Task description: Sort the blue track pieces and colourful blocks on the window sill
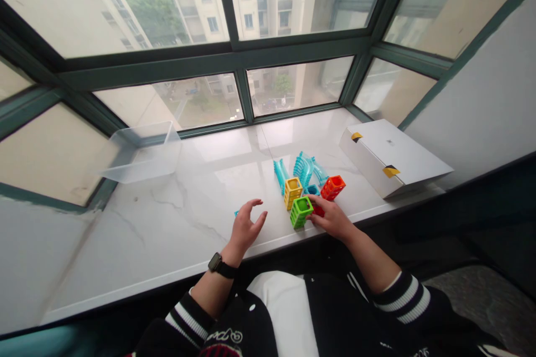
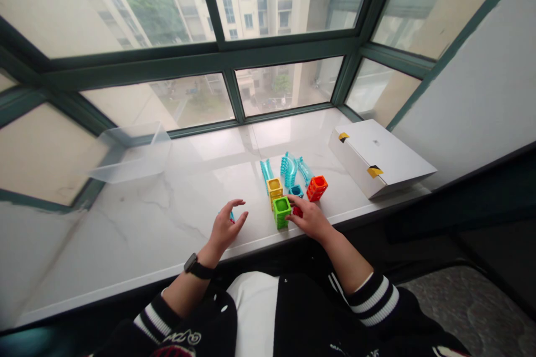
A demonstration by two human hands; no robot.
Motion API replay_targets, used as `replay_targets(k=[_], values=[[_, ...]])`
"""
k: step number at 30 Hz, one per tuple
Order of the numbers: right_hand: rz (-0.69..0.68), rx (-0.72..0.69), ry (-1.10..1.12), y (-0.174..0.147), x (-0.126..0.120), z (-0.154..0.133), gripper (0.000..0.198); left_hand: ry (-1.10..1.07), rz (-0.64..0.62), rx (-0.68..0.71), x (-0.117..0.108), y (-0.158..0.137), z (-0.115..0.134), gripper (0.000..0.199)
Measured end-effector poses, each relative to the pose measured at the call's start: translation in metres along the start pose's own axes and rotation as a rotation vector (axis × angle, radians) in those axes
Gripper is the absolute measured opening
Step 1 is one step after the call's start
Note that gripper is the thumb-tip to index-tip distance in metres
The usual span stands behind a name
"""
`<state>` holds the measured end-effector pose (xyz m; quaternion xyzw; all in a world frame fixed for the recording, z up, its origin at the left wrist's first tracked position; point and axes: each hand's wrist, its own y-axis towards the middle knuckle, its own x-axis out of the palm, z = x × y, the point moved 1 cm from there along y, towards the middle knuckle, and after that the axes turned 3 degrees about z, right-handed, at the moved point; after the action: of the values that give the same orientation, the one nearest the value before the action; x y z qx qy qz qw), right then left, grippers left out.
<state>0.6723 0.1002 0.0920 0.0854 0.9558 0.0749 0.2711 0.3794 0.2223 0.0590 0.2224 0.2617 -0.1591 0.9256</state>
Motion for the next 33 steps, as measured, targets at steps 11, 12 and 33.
replay_targets(k=[11,12,33], values=[[-0.008,0.02,-0.016,0.0,-0.005,-0.009,0.06,0.308,-0.033,0.011,-0.023,-0.014,-0.043,0.037],[-0.01,0.027,-0.017,0.0,-0.008,-0.01,0.062,0.302,-0.036,0.01,-0.025,-0.016,-0.044,0.038],[-0.244,-0.29,0.132,0.025,0.068,-0.132,0.042,0.186,-0.082,-0.05,-0.027,-0.046,-0.053,0.03]])
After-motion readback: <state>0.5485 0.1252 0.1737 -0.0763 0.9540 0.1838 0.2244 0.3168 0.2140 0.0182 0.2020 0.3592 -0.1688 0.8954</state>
